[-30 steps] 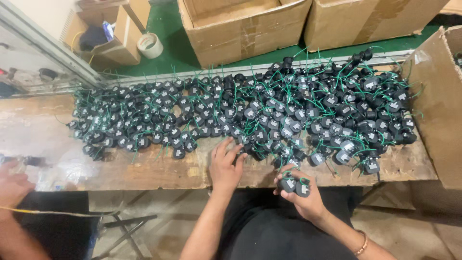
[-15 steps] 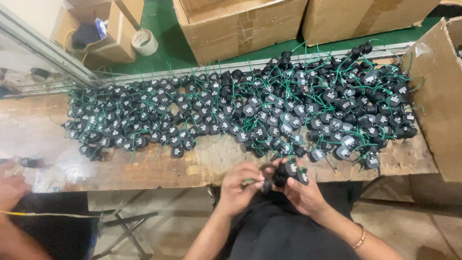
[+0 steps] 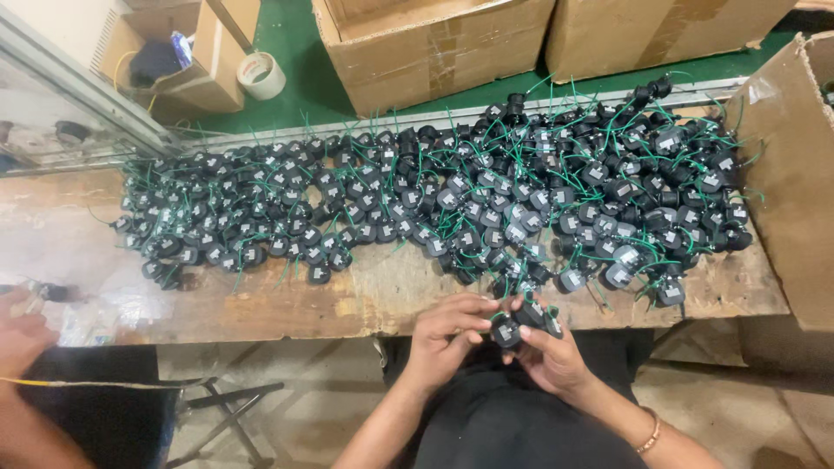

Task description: The person sits at a workbench covered with black power plugs with green wires, picks up plugs one at a time, turns them in their hands, and places them back on the bench in a spread arrangement. A second person's arm occasionally works at the left side of the bench.

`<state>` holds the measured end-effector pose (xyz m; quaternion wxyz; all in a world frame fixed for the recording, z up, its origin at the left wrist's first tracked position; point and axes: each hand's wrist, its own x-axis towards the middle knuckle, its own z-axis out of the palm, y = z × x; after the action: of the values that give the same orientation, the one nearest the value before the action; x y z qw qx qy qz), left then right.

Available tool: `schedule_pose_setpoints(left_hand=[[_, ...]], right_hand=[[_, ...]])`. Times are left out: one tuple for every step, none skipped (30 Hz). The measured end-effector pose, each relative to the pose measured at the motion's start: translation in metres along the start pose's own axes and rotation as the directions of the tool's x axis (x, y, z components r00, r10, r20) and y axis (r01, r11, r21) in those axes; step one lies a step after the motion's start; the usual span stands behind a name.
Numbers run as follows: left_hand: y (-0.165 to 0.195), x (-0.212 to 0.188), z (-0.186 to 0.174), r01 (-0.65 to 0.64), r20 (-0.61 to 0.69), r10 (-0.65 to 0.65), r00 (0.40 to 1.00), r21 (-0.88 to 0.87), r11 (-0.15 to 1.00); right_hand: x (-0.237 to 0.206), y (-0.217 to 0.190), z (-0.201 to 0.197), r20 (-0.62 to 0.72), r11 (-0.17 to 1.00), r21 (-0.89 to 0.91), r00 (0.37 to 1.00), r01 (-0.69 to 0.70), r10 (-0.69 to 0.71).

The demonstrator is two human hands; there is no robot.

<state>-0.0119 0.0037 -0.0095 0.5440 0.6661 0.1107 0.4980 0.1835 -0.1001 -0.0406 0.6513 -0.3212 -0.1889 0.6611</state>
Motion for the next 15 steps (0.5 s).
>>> schedule_pose_setpoints(left_hand=[[-0.004, -0.002, 0.002, 0.074, -0.020, -0.076, 0.997, -0.070, 0.995], [-0.008, -0.004, 0.006, 0.145, -0.035, -0.152, 0.988, -0.142, 0.979], [-0.010, -0.007, 0.011, 0.214, -0.045, -0.228, 0.973, -0.215, 0.953], [-0.012, -0.011, 0.017, 0.289, -0.071, -0.331, 0.941, -0.340, 0.895], [-0.013, -0.015, 0.022, 0.349, -0.083, -0.431, 0.899, -0.461, 0.816], [-0.013, -0.017, 0.024, 0.392, -0.081, -0.526, 0.846, -0.574, 0.719], [-0.013, -0.018, 0.024, 0.360, -0.126, -0.453, 0.882, -0.441, 0.823], [-0.014, -0.017, 0.021, 0.317, -0.159, -0.373, 0.914, -0.293, 0.902], [-0.013, -0.015, 0.018, 0.265, -0.181, -0.287, 0.941, -0.137, 0.954], [-0.012, -0.011, 0.012, 0.230, -0.228, -0.228, 0.947, -0.019, 0.973], [-0.012, -0.005, 0.004, 0.196, -0.268, -0.162, 0.950, 0.102, 0.975], [-0.013, 0.002, -0.004, 0.164, -0.298, -0.092, 0.950, 0.224, 0.961], [-0.014, 0.011, -0.009, 0.139, -0.271, -0.035, 0.962, 0.374, 0.917], [-0.016, 0.019, -0.015, 0.110, -0.236, 0.017, 0.972, 0.515, 0.850], [-0.018, 0.025, -0.018, 0.075, -0.191, 0.065, 0.979, 0.643, 0.762]], right_hand=[[0.000, 0.002, 0.000, -0.003, 1.000, -0.009, 1.000, -0.003, 0.003], [0.000, 0.004, 0.000, 0.043, 0.998, -0.060, 0.999, 0.006, -0.004], [-0.001, 0.005, 0.000, 0.088, 0.993, -0.113, 0.996, 0.017, -0.007], [-0.002, 0.006, 0.000, 0.133, 0.986, -0.166, 0.991, 0.027, -0.005], [-0.002, 0.007, 0.000, 0.147, 0.983, -0.182, 0.989, 0.017, 0.010], [-0.002, 0.007, 0.000, 0.161, 0.980, -0.198, 0.987, 0.006, 0.026], [-0.003, 0.007, 0.000, 0.174, 0.977, -0.213, 0.984, -0.005, 0.043], [-0.003, 0.007, 0.000, 0.171, 0.982, -0.188, 0.985, 0.013, 0.019], [-0.004, 0.006, 0.001, 0.169, 0.986, -0.164, 0.986, 0.030, -0.002], [-0.004, 0.006, 0.001, 0.168, 0.989, -0.140, 0.986, 0.046, -0.022], [-0.004, 0.005, 0.001, 0.148, 0.997, -0.071, 0.989, 0.028, -0.017], [-0.004, 0.004, 0.001, 0.130, 1.000, -0.001, 0.991, 0.013, -0.012], [-0.003, 0.004, 0.001, 0.111, 0.998, 0.070, 0.994, 0.000, -0.008], [-0.002, 0.003, 0.001, 0.112, 0.994, 0.109, 0.993, 0.011, -0.023], [-0.001, 0.002, 0.001, 0.112, 0.989, 0.146, 0.993, 0.022, -0.039]])
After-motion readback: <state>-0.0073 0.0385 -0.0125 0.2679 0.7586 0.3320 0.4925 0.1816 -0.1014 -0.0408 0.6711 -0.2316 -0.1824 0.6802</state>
